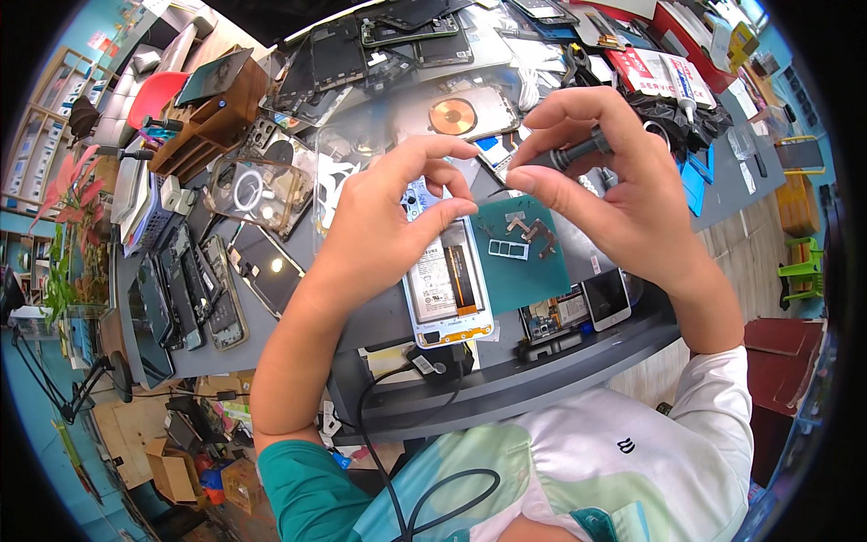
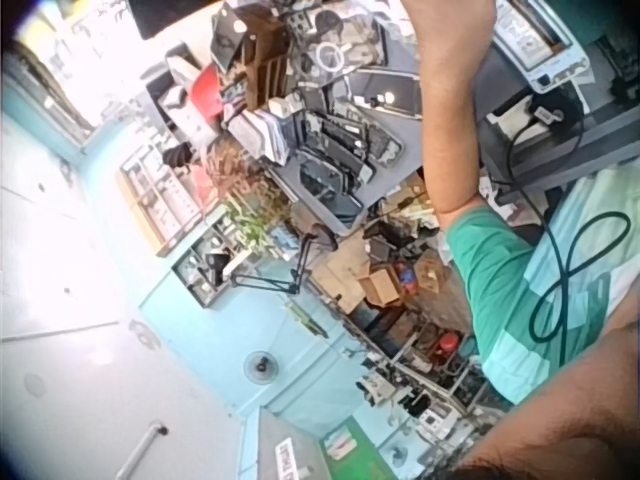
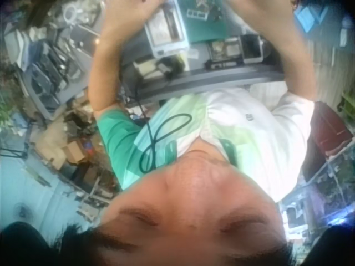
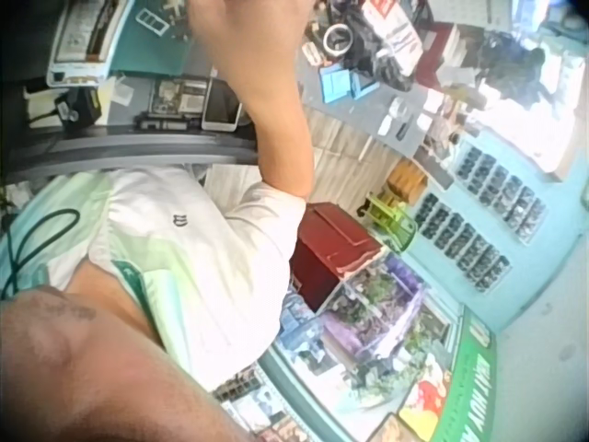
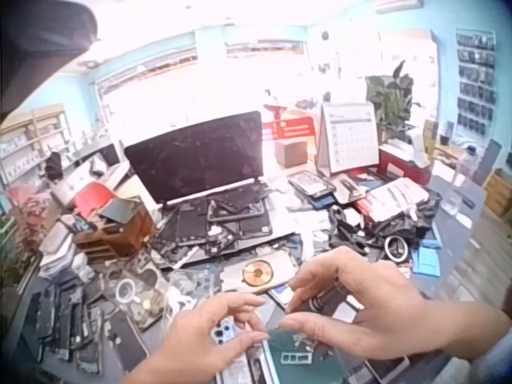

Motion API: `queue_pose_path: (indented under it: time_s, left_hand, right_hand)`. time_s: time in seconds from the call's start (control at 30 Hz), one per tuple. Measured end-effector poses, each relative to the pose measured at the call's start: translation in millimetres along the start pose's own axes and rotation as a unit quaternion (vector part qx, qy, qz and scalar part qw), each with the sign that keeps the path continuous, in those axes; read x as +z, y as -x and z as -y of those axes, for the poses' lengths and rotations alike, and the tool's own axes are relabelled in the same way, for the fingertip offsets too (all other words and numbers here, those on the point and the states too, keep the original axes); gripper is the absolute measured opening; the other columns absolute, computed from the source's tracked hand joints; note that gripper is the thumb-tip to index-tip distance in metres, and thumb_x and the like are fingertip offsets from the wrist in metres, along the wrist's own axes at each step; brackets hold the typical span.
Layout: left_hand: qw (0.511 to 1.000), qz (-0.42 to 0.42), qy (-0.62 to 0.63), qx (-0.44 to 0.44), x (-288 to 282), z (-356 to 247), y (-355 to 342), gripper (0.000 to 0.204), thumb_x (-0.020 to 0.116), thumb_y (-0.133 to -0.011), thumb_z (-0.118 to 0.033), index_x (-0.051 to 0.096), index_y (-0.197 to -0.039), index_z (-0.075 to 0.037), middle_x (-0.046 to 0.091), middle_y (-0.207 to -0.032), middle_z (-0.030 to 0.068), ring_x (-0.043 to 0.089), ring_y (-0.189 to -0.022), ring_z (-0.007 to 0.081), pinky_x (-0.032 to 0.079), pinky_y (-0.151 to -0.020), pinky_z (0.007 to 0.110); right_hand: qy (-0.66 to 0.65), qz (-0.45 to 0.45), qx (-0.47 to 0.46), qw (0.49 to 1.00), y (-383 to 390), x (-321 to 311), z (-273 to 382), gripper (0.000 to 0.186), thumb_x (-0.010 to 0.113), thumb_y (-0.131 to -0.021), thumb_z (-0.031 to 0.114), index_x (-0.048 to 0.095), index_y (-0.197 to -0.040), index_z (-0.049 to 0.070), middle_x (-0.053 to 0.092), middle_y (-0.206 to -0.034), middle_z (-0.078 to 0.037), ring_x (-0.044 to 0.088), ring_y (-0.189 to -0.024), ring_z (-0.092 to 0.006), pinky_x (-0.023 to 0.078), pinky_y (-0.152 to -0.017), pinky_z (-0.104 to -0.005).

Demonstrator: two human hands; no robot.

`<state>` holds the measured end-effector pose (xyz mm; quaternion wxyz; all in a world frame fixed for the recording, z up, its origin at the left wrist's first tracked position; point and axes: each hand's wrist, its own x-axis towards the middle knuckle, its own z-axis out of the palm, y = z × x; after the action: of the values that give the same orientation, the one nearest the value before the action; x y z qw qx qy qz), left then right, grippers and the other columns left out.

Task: The person uses a screwdriver to remove screws from the back of a disassembled smartphone. They then use a metal prying tool to lift and remove a small metal bracket from the device's interior.

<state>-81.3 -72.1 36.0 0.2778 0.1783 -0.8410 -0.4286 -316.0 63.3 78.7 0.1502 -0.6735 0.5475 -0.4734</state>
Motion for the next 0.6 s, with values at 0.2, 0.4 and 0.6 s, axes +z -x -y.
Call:
queue_pose_path:
  time_s: [0.2,0.4,0.6]
  left_hand:
    - [0.990,-0.017,-0.089,0.104,3,3,0,0.065,0.090,-0.089,0.000,0.069,-0.150,-0.009,0.082,-0.098,0.0058,0.076,-0.093,0.0164,0.059,-0.091,0.036]
    - [0.996,-0.012,-0.037,0.075,3,2,1,0.074,0.090,-0.090,0.002,0.063,-0.158,-0.006,0.082,-0.101,0.0053,0.074,-0.095,0.0137,0.055,-0.091,0.032]
    - [0.999,-0.020,0.013,0.039,-5,1,0,0.076,0.089,-0.093,0.002,0.058,-0.163,-0.002,0.082,-0.103,0.0048,0.072,-0.098,0.0105,0.049,-0.090,0.029]
  right_hand:
    - [-0.026,0.021,-0.025,0.999,-4,13,-3,0.045,0.089,-0.099,0.007,0.064,-0.137,0.003,0.080,-0.113,-0.010,0.083,-0.108,-0.0198,0.065,-0.080,-0.0303]
    - [-0.027,0.022,-0.048,0.998,-4,17,-6,0.044,0.089,-0.099,0.006,0.065,-0.135,0.002,0.080,-0.114,-0.010,0.083,-0.106,-0.0207,0.067,-0.079,-0.0310]
    - [-0.032,0.022,-0.068,0.997,-11,19,0,0.041,0.087,-0.100,0.005,0.064,-0.135,0.001,0.079,-0.117,-0.011,0.082,-0.108,-0.0204,0.068,-0.083,-0.0320]
